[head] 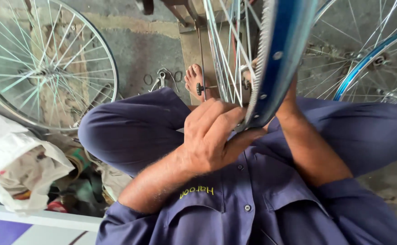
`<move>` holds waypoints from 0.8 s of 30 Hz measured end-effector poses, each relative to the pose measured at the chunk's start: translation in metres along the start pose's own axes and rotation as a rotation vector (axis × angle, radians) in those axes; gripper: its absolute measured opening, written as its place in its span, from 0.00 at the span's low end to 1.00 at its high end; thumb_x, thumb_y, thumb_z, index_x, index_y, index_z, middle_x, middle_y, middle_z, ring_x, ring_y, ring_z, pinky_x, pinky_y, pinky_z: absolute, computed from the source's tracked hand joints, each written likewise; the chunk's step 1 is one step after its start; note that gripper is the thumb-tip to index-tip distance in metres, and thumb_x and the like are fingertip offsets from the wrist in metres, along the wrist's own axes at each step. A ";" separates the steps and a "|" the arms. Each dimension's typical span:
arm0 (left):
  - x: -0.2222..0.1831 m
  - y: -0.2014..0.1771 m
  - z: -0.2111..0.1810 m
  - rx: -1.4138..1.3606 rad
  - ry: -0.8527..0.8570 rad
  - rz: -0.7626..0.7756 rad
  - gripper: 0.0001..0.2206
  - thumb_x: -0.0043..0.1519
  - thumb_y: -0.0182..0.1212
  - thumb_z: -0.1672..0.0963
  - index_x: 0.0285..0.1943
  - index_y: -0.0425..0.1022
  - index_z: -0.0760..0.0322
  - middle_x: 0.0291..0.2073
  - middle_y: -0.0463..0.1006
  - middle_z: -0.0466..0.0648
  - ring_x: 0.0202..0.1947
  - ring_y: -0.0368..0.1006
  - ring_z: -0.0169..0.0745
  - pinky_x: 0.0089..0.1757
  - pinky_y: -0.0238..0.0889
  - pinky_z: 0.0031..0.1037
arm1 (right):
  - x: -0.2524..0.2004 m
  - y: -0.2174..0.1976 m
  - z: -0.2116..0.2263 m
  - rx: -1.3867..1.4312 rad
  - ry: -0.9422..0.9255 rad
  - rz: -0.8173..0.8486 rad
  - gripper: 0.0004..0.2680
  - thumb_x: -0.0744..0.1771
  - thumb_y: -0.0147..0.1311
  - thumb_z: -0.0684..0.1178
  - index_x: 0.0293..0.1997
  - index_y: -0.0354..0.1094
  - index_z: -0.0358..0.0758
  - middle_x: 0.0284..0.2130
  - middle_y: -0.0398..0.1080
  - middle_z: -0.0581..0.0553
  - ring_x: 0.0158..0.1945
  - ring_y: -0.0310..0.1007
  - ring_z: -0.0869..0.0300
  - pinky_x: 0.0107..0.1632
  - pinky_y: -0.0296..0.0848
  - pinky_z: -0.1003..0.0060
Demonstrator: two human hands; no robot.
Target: The person is truing a bicycle wheel on a stand by spinning the wheel and tightening or loosening spokes with a spoke wrench and by hand.
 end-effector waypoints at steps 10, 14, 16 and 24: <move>-0.079 0.065 0.087 0.375 -0.156 0.323 0.17 0.59 0.67 0.58 0.56 0.72 0.67 0.44 0.78 0.50 0.42 0.76 0.48 0.42 0.69 0.35 | 0.005 -0.019 -0.008 0.198 0.180 -0.063 0.06 0.70 0.55 0.42 0.51 0.70 0.32 0.39 0.75 0.46 0.41 0.76 0.59 0.44 0.76 0.64; -0.091 0.064 0.084 0.391 -0.129 0.258 0.17 0.61 0.68 0.58 0.57 0.73 0.67 0.43 0.78 0.48 0.41 0.76 0.44 0.42 0.70 0.34 | 0.000 0.016 -0.021 1.001 0.409 0.056 0.08 0.70 0.57 0.43 0.52 0.69 0.31 0.40 0.74 0.45 0.40 0.74 0.61 0.44 0.76 0.65; -0.091 0.063 0.083 0.396 -0.109 0.250 0.17 0.61 0.69 0.58 0.57 0.72 0.67 0.44 0.78 0.49 0.40 0.76 0.43 0.42 0.70 0.33 | 0.002 0.023 -0.021 1.010 0.433 0.079 0.07 0.70 0.57 0.42 0.52 0.69 0.31 0.40 0.74 0.45 0.40 0.74 0.61 0.45 0.76 0.66; -0.081 0.056 0.071 0.365 -0.071 0.238 0.19 0.60 0.70 0.57 0.58 0.72 0.69 0.44 0.79 0.50 0.41 0.77 0.43 0.42 0.69 0.33 | 0.002 0.020 -0.018 0.752 0.371 0.088 0.07 0.70 0.59 0.40 0.53 0.69 0.31 0.40 0.75 0.45 0.42 0.75 0.63 0.46 0.76 0.68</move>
Point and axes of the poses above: each hand's wrist, its own x-axis towards the middle knuckle, its own y-axis out of the palm, z = x × y, the point moved 10 cm from there along x, towards the middle knuckle
